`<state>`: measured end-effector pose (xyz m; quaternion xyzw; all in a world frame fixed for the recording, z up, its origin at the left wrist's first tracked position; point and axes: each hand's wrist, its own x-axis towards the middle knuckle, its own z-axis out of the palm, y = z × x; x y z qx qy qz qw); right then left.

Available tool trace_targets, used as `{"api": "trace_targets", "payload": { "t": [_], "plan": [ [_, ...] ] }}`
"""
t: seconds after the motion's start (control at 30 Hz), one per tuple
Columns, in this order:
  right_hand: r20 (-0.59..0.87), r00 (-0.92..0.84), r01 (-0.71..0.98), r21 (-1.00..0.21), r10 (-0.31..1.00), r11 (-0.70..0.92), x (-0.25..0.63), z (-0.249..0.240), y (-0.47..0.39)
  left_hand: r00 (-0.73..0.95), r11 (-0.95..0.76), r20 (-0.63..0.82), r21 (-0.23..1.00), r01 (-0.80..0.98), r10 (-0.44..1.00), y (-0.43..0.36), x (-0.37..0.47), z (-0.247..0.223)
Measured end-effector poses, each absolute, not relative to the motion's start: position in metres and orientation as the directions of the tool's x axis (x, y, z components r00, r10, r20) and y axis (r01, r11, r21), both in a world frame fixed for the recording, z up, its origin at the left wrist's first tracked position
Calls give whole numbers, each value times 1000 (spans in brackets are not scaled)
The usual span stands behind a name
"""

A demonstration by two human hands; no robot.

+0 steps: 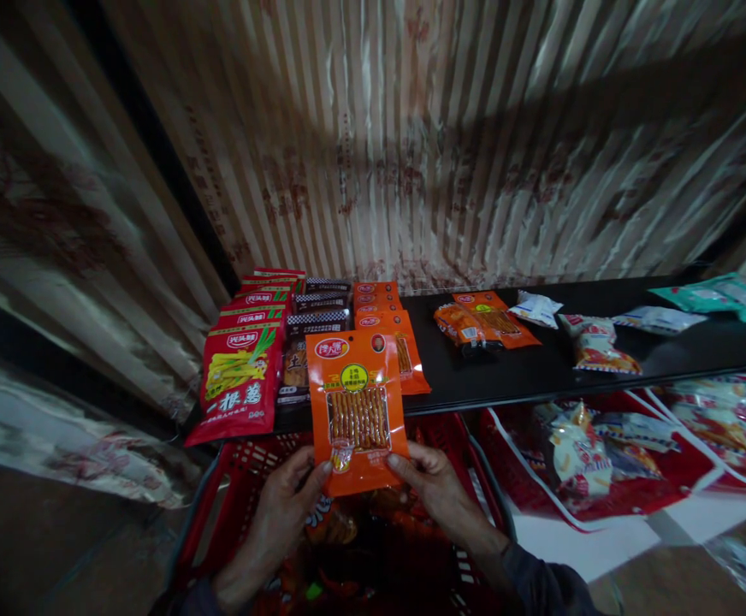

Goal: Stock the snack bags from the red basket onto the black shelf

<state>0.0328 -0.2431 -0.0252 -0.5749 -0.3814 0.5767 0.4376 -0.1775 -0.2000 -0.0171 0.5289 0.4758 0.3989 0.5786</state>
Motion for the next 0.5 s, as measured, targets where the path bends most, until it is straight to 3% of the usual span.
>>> {"api": "trace_targets", "payload": {
  "t": [0.5],
  "plan": [
    [-240, 61, -77, -969, 969, -235, 33, -23, -238, 254, 166, -176, 984, 61, 951, -198, -179, -13]
  ]
}}
